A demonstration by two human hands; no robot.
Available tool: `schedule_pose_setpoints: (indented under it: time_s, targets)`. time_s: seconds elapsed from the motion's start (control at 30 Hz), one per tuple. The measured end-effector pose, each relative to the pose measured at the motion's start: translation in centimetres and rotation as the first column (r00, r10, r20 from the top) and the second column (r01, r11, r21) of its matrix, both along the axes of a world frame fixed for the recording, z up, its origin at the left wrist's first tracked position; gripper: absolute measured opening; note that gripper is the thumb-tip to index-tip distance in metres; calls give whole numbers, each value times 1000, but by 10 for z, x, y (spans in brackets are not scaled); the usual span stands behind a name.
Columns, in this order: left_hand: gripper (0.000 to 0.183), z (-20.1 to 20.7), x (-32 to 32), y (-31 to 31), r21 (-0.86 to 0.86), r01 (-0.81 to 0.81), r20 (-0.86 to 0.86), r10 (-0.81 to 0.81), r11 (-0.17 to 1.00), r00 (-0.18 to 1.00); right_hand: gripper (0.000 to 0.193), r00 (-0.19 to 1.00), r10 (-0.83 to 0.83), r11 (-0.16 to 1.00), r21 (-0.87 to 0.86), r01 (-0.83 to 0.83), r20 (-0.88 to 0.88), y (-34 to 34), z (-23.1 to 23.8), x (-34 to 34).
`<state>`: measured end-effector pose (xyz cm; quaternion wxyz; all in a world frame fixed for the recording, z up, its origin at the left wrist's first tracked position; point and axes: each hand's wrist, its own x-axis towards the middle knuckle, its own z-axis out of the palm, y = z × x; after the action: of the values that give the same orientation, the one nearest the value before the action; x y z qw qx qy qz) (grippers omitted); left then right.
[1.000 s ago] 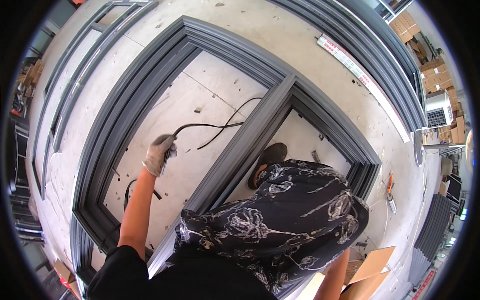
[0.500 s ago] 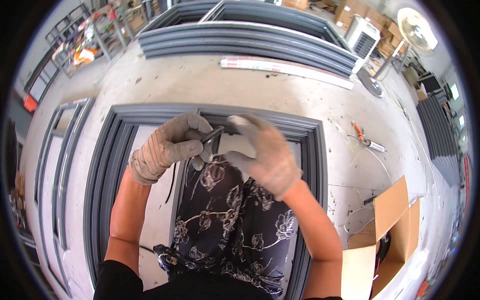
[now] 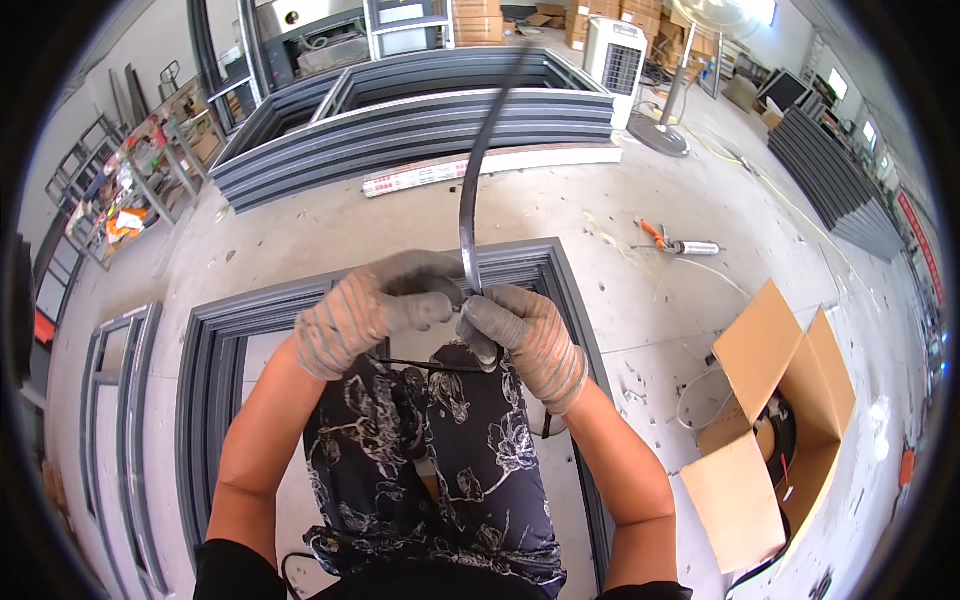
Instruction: Installing a rubber gasket into an aluminum window frame using scissors.
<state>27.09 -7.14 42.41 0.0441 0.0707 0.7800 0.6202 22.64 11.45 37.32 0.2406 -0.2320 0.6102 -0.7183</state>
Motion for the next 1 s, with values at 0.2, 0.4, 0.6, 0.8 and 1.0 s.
schedule_pose_setpoints:
  time_s: [0.2,0.4,0.6,0.8,1.0]
  targets:
    - [32,-16,-25,29,-187,28,-143,-55,982,988,32,960,-85,993,58,104,-267,9,-7,2]
    - [29,-21,-53,35,596,-12,-21,31,803,999,28,815,-247,902,182,391,-524,39,-12,-32]
    - [21,-43,-118,-41,785,-56,-97,211,617,973,22,738,-212,625,492,606,-640,114,-69,-29]
    - [27,-116,-151,-115,793,-499,390,339,349,856,28,947,-296,535,843,55,126,187,-211,82]
    - [24,-206,-163,-69,802,-493,482,120,337,868,35,876,-290,594,790,-151,385,184,-312,184]
